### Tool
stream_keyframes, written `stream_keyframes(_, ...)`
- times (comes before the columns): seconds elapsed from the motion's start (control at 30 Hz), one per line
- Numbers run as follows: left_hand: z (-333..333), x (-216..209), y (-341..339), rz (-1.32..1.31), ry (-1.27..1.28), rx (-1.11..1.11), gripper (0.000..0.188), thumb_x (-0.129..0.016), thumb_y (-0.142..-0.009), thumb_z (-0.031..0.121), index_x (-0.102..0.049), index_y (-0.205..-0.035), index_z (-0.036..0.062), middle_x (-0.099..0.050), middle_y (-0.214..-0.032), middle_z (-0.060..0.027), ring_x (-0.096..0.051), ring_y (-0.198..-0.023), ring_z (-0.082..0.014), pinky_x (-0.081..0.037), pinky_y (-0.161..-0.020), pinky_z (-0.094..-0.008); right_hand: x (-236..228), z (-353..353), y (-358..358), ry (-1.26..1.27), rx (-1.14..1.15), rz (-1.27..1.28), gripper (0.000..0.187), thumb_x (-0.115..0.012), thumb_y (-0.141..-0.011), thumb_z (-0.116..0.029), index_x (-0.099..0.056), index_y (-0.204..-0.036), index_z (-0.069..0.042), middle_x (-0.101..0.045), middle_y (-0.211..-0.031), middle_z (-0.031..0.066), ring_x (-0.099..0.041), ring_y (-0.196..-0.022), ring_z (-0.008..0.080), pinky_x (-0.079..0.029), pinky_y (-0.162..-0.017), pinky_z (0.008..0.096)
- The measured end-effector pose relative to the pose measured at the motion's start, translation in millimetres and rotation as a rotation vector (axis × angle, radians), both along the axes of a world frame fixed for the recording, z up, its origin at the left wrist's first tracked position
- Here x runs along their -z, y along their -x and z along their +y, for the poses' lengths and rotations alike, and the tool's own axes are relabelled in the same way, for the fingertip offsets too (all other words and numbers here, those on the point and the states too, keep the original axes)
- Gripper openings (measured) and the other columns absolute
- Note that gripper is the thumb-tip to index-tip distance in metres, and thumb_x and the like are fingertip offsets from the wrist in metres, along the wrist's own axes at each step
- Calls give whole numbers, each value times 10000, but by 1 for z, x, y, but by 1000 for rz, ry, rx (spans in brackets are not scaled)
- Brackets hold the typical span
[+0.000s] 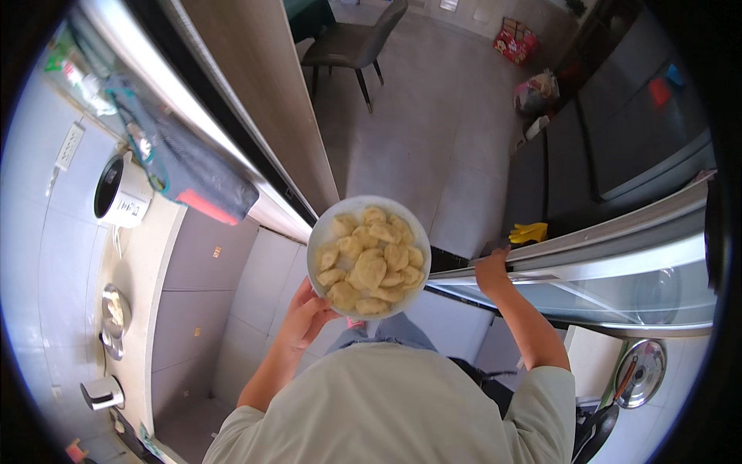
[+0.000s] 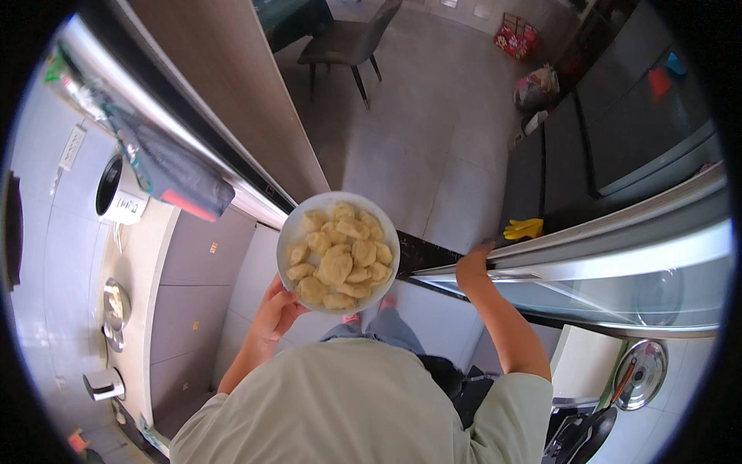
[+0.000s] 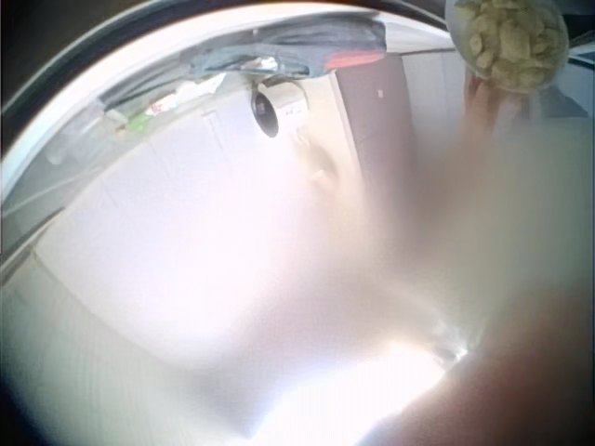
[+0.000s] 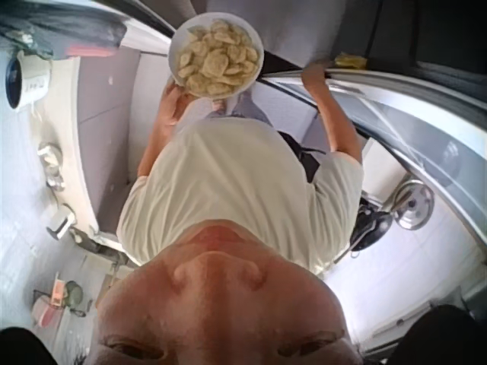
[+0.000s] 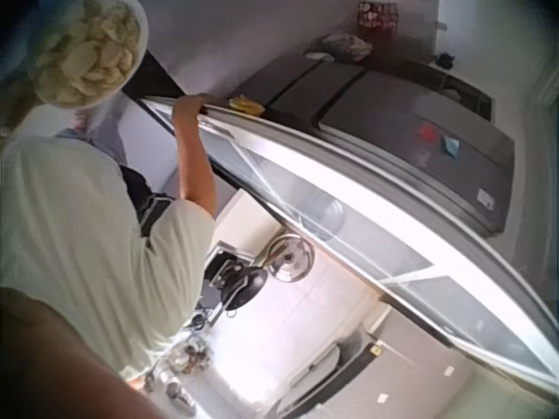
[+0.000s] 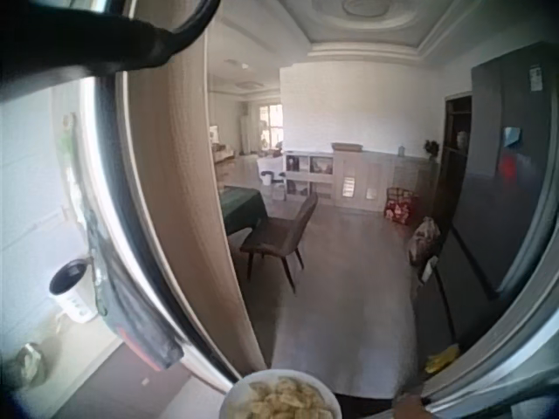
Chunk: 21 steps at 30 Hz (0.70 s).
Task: The person retrieves dumplings from the refrigerator, boils them in a wok, and transfers them to a plate. They then carry the plate to the dining table, open a storage box, and place it on a stack of cardboard. Finally, they pick up a bottle of liquid and walk toward the living room.
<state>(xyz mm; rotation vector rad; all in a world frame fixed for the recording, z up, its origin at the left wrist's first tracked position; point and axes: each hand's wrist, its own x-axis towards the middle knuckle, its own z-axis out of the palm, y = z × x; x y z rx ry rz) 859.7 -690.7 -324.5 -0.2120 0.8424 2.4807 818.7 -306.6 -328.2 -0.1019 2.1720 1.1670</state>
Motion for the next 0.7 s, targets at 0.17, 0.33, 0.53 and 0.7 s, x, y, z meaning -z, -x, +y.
stream_keyframes(0.17, 17, 4, 72, -34, -9, 25, 551, -470, -777, 55, -295, -1300, 43, -447, -1236, -144, -498, -1089, -270, -465, -860, -428, 8, 25, 27, 198, 581, -123, 227, -598, -755, -197, -647, -956, -105, -610, -1025, 134, -581, -911, 272, -406, -878, 441)
stream_keyframes(0.33, 40, 4, 155, -61, -10, 20, 557, -499, -783, 77, -296, -1302, 61, -440, -1243, -142, -494, -1097, -268, -457, -876, -426, 47, 57, 78, 290, 1336, -436, 298, -578, -795, -170, -546, -1086, -113, -613, -954, 134, -599, -818, 245, -481, -748, 418)
stream_keyframes(0.53, 57, -3, 276, -82, -59, -13, 579, -524, -775, 85, -291, -1304, 69, -428, -1261, -115, -482, -1113, -258, -448, -892, -421, 34, 103, 239, 1166, 1339, 93, 359, -549, -821, -156, -480, -1158, -54, -593, -808, 108, -590, -692, 188, -526, -626, 319)
stream_keyframes(0.7, 95, -38, 370, -86, -24, -148, 625, -540, -751, 118, -279, -1317, 74, -407, -1285, -127, -462, -1137, -270, -448, -886, -420, -88, 76, 426, 1717, 1252, 236, 292, -479, -877, -154, -485, -1118, 10, -571, -933, 136, -595, -866, 232, -522, -747, 362)
